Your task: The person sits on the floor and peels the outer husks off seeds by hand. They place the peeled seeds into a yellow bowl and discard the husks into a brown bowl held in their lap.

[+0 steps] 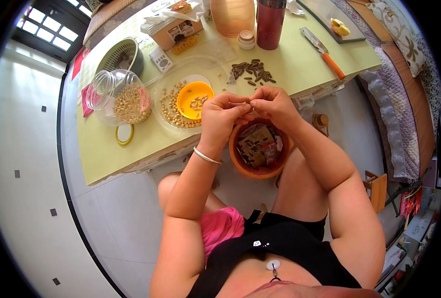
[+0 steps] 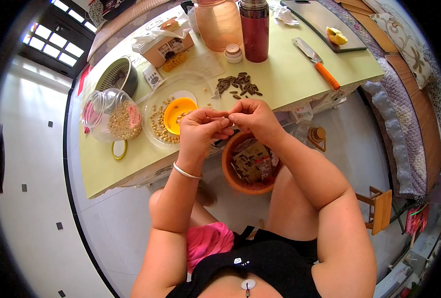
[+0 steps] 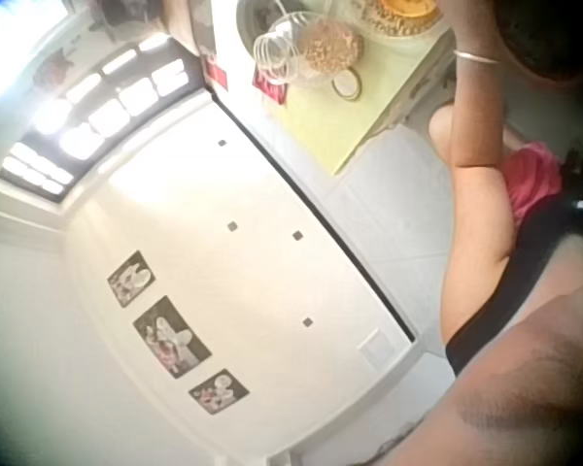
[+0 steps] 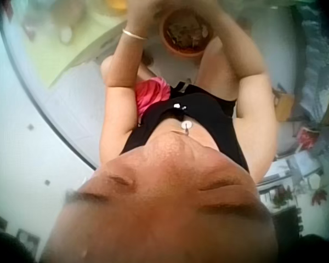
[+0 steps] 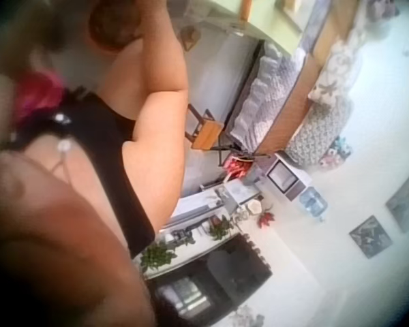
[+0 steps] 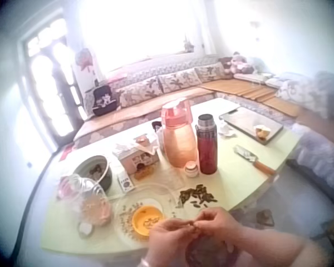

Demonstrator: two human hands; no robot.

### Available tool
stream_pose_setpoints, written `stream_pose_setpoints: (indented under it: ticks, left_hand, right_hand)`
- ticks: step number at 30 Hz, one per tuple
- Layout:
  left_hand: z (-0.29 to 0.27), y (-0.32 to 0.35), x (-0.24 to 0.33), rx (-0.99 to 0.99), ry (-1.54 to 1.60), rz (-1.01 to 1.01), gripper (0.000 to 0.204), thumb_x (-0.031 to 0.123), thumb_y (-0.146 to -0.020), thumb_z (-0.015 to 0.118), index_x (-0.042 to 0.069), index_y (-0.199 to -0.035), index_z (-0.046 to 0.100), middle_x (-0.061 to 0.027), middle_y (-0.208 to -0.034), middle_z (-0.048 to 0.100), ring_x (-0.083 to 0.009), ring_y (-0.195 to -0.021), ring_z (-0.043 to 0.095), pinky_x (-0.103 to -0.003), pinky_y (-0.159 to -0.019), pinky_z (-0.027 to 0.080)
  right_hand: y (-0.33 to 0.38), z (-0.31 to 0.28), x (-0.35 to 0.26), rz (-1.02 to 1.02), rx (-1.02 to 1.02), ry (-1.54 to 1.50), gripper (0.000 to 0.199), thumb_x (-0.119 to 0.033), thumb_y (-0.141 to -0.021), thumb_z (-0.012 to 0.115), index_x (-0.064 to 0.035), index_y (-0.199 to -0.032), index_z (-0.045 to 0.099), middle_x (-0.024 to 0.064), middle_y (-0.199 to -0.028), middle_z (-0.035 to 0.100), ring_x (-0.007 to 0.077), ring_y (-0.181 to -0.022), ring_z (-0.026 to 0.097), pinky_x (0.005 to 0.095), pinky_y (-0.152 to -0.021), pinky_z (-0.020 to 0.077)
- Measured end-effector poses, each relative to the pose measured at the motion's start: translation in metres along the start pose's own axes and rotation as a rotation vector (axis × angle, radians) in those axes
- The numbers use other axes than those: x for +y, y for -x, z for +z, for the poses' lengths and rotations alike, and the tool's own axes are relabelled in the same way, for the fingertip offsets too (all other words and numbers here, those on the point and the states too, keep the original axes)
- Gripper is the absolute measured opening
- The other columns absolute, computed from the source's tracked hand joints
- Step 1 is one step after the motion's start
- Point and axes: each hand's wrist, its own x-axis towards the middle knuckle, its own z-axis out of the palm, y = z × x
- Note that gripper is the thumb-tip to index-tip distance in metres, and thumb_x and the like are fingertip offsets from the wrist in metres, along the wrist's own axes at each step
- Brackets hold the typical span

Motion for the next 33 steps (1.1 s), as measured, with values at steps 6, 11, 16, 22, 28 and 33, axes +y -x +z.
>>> stream_pose_setpoints:
  ticks: [6, 11, 16, 22, 28, 33]
  left_hand:
    - [0.003, 0.001, 0.001, 0.008, -0.026, 0.017, 0.013, -0.003, -0.086, 0.069, -0.004, -0.099, 0.067, -0.0129, -0.084, 0.073, -0.0182, -0.069, 0.073, -0.024, -0.058, 0.059]
    - [0.009, 0.003, -0.001, 0.058, -0.270, 0.172, 0.009, -0.002, -0.088, 0.067, -0.004, -0.096, 0.064, -0.0104, -0.082, 0.072, -0.0150, -0.069, 0.072, -0.022, -0.059, 0.058]
    - [0.012, 0.005, 0.000, 0.085, -0.435, 0.273, 0.007, -0.003, -0.088, 0.066, -0.005, -0.093, 0.062, -0.0090, -0.081, 0.071, -0.0141, -0.069, 0.071, -0.022, -0.059, 0.057]
    - [-0.017, 0.002, 0.020, 0.300, -0.838, 0.548, 0.005, -0.003, -0.086, 0.066, -0.002, -0.090, 0.064, -0.0084, -0.076, 0.070, -0.0159, -0.069, 0.071, -0.027, -0.061, 0.056]
    - [-0.035, 0.005, 0.041, 0.416, -1.317, 0.580, 0.008, 0.002, -0.082, 0.065, 0.003, -0.090, 0.066, -0.0174, -0.076, 0.067, -0.0307, -0.068, 0.067, -0.038, -0.064, 0.052]
    - [-0.023, 0.013, 0.044, 0.389, -1.346, 0.557, 0.008, 0.002, -0.081, 0.065, 0.003, -0.089, 0.067, -0.0196, -0.076, 0.066, -0.0353, -0.070, 0.066, -0.040, -0.064, 0.052]
  right_hand:
    - [0.001, 0.001, 0.000, -0.007, 0.009, 0.009, 0.008, -0.010, -0.088, 0.068, -0.0030, -0.088, 0.064, -0.0019, -0.071, 0.059, 0.0042, -0.057, 0.047, 0.0210, -0.050, 0.0357]
    - [0.001, 0.008, 0.001, -0.028, 0.066, 0.111, 0.007, -0.010, -0.088, 0.067, -0.0039, -0.090, 0.064, -0.0022, -0.075, 0.060, 0.0042, -0.059, 0.049, 0.0205, -0.051, 0.0388]
    - [0.002, 0.003, -0.001, 0.008, 0.048, 0.067, 0.007, -0.010, -0.089, 0.066, -0.0039, -0.092, 0.063, -0.0013, -0.078, 0.061, 0.0041, -0.062, 0.051, 0.0203, -0.052, 0.0411]
    - [0.001, -0.001, -0.007, -0.047, -0.082, 0.241, 0.007, -0.008, -0.086, 0.062, -0.0021, -0.088, 0.065, 0.0008, -0.077, 0.063, 0.0075, -0.065, 0.055, 0.0234, -0.058, 0.0446]
    - [0.006, -0.002, -0.018, -0.069, -0.389, 0.707, 0.011, -0.008, -0.076, 0.063, 0.0002, -0.084, 0.066, 0.0091, -0.072, 0.065, 0.0156, -0.069, 0.060, 0.0303, -0.066, 0.0492]
    - [0.007, -0.004, -0.029, 0.042, -0.467, 0.861, 0.013, -0.009, -0.076, 0.063, 0.0007, -0.084, 0.067, 0.0110, -0.074, 0.067, 0.0192, -0.068, 0.062, 0.0329, -0.066, 0.0504]
